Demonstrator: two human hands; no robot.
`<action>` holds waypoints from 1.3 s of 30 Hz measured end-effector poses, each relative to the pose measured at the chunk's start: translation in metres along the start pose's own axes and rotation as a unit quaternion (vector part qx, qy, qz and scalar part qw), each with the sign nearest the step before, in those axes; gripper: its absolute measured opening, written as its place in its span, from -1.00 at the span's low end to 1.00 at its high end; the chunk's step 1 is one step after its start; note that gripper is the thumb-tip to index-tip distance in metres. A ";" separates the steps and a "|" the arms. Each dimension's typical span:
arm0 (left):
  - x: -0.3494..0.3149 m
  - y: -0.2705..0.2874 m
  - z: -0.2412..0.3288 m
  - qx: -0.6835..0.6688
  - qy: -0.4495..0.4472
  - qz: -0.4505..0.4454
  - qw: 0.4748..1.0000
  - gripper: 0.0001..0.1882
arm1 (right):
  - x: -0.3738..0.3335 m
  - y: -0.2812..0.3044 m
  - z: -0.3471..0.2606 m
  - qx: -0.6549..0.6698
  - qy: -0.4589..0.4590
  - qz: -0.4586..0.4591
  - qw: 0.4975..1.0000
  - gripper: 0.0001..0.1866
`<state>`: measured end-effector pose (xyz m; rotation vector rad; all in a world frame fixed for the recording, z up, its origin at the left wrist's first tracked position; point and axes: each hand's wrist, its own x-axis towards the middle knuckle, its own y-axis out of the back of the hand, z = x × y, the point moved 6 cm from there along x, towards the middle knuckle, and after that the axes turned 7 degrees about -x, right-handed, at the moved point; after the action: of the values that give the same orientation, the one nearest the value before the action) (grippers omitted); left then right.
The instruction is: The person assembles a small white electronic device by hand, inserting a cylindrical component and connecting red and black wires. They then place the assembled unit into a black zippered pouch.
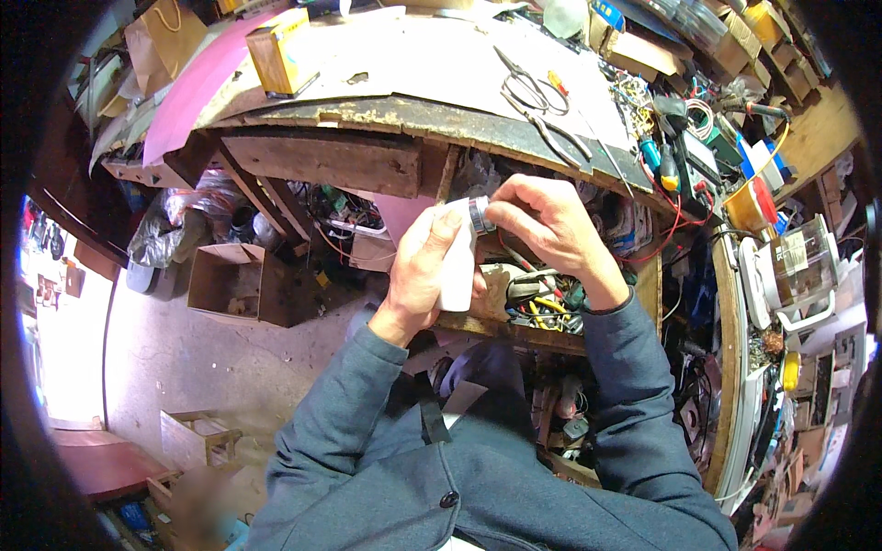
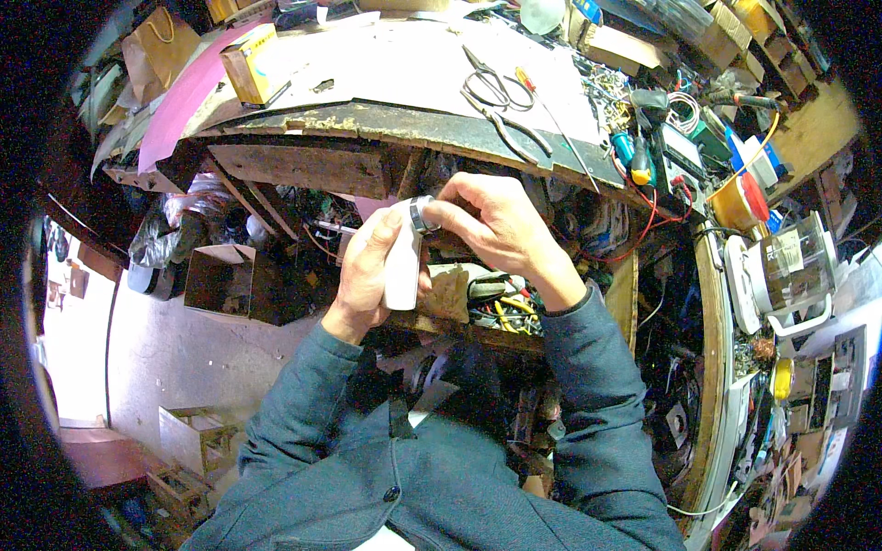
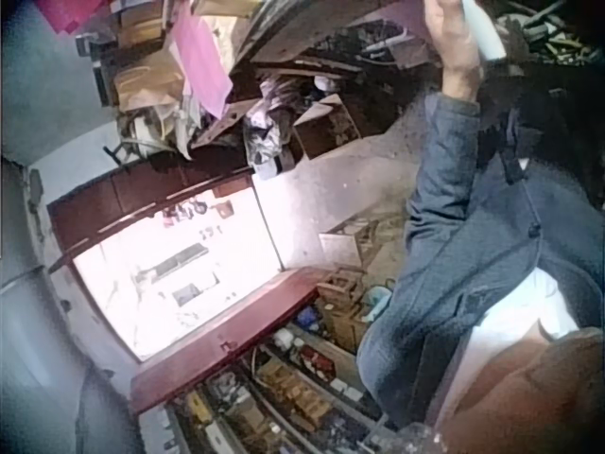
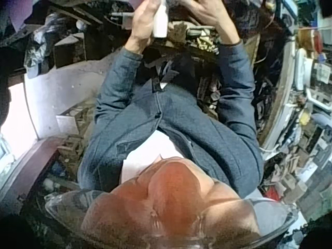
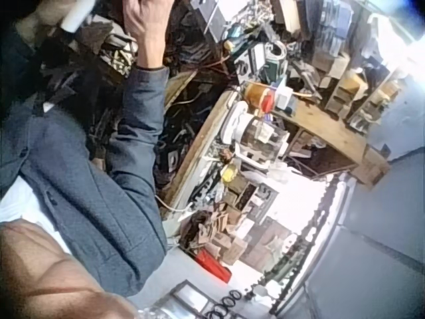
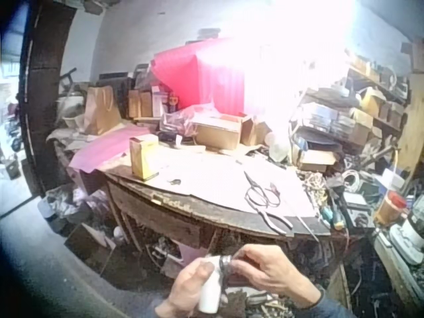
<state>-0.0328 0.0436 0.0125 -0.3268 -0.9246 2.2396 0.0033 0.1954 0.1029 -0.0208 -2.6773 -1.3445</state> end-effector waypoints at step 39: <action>0.009 0.007 -0.010 0.078 -0.086 0.032 0.993 -0.55 | 0.015 0.191 0.092 -0.525 -0.142 0.368 0.754 -0.56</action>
<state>-0.0379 0.0511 0.0010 -0.0952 -0.8284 2.4115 -0.0080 0.3823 0.2032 -1.2942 -1.3239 -2.3123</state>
